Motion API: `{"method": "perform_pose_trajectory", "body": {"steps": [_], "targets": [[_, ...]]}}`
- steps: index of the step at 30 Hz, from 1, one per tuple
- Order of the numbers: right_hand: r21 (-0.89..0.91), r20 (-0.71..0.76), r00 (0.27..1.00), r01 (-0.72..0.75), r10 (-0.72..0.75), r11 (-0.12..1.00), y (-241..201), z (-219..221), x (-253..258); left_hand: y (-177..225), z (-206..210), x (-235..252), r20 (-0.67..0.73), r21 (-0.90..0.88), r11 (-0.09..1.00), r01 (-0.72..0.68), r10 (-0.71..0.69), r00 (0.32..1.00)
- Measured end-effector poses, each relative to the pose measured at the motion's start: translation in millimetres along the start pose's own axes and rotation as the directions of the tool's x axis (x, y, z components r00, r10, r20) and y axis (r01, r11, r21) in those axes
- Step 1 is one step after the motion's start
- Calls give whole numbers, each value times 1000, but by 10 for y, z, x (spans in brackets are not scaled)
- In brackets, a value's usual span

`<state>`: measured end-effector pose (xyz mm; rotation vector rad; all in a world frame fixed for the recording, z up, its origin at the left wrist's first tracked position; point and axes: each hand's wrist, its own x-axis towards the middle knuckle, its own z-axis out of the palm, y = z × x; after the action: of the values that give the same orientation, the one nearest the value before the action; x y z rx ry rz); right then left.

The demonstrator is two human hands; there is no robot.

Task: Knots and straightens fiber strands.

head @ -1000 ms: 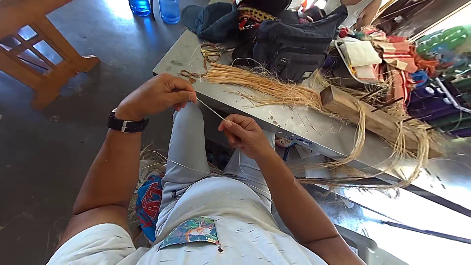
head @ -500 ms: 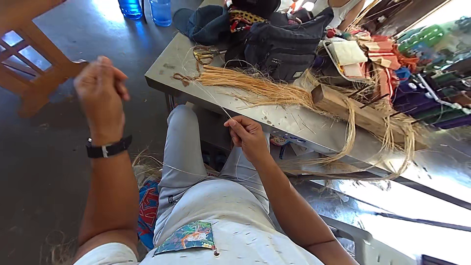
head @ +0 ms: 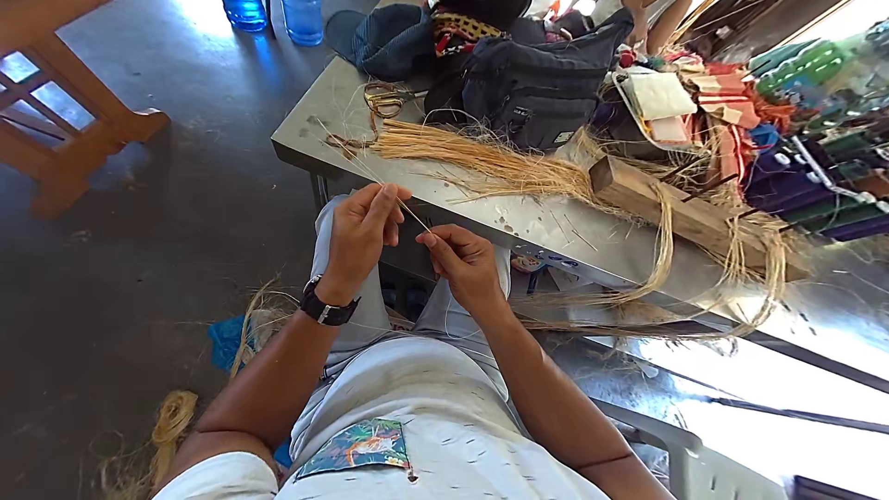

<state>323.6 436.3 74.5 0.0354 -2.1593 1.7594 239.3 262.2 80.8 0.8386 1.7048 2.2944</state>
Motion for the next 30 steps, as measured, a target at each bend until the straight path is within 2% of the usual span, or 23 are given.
{"method": "perform_pose_trajectory", "body": {"steps": [4,8,10,17,30], "targets": [[18,34,999,-39,38,999,-30,-1,-5,24,-52,-8,33,2,1000,3,-4,999],[174,216,964,-193,154,966,-102,-42,39,8,-71,-13,69,10,1000,-12,12,998],[247,253,950,-248,184,937,-134,-55,70,3,-77,-14,97,13,1000,-11,10,995],[269,97,970,-239,221,933,-156,-37,103,-26,-77,-16,121,-20,999,26,-24,992],[390,102,956,-294,277,873,-116,-39,76,-64,-15,40,132,-120,986,115,-99,986]]}}
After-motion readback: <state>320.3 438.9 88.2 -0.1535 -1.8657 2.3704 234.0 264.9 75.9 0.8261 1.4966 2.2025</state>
